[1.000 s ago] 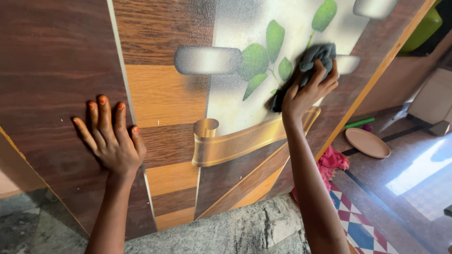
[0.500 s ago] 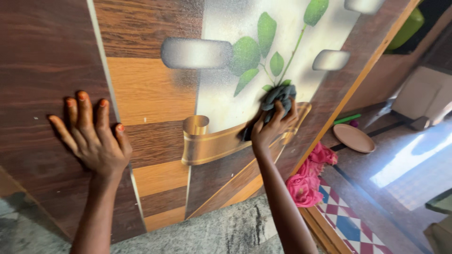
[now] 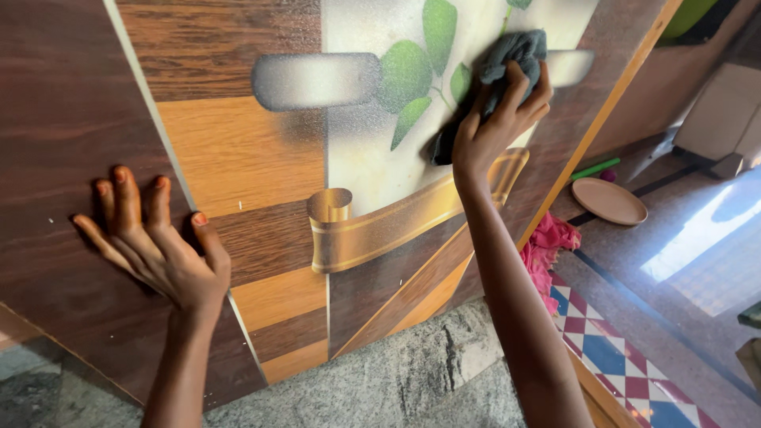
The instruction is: The person wipes the surface of a decorative wooden door using a dark cloth, moving their hands across the different patterned panels and the floral design in the center.
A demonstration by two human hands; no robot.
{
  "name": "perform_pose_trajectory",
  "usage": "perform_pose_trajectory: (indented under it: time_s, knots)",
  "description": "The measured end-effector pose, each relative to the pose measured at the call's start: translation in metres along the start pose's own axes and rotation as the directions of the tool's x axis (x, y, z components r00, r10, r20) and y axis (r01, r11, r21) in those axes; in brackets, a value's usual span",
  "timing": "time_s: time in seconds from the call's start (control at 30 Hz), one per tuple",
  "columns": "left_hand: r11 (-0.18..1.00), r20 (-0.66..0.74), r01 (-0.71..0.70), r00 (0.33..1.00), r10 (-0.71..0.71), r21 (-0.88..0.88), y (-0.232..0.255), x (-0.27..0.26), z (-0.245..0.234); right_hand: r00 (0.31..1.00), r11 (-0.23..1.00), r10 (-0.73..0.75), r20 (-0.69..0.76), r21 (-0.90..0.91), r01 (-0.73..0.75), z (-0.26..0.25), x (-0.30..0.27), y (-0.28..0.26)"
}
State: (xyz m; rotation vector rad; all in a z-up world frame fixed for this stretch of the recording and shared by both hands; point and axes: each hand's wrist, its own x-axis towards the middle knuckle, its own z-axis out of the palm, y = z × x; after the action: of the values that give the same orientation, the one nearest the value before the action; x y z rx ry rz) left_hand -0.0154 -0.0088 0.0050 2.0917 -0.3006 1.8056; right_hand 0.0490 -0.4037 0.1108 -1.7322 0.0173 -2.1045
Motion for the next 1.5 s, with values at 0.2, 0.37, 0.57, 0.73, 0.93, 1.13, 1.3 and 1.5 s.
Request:
perform_pose_trajectory:
  time_s: [0.2, 0.37, 0.57, 0.73, 0.93, 1.13, 1.3, 1.5]
  knots:
    - [0.984, -0.107, 0.043, 0.992, -0.063, -0.176, 0.055, 0.008, 0.023, 0.999, 0.995, -0.034, -0.033, -0.099, 0.03, 0.001, -0.039, 0.027]
    - [0.935, 0.022, -0.16, 0.984, 0.176, -0.316, 0.117, 0.014, 0.052, 0.998, 0.996, -0.001, 0.066, -0.087, 0.007, -0.025, -0.083, 0.037]
    - [0.908, 0.187, -0.357, 0.898, 0.398, -0.218, 0.166, 0.029, 0.095, 0.978, 0.999, 0.032, 0.207, -0.046, -0.023, -0.06, -0.115, 0.041]
    - [0.872, 0.282, -0.489, 0.841, 0.462, 0.03, 0.168, 0.027, 0.1, 0.969, 1.0, 0.012, 0.248, 0.01, -0.015, -0.067, -0.109, 0.047]
    - [0.861, 0.283, -0.502, 0.84, 0.463, 0.083, 0.167, 0.024, 0.104, 0.99, 1.0, 0.022, 0.138, 0.008, -0.023, -0.056, -0.071, 0.047]
    - [0.865, 0.265, -0.494, 0.848, 0.459, 0.085, 0.169, 0.024, 0.102, 0.988, 1.0, -0.025, 0.152, -0.014, 0.027, -0.04, -0.037, 0.032]
    - [0.86, 0.255, -0.497, 0.852, 0.458, 0.117, 0.169, 0.024, 0.105, 0.968, 0.985, -0.154, 0.196, -0.042, 0.165, -0.037, -0.092, 0.03]
    - [0.859, 0.298, -0.5, 0.841, 0.451, 0.111, 0.168, 0.024, 0.103, 0.929, 0.967, -0.254, 0.27, 0.06, 0.247, -0.065, -0.163, 0.06]
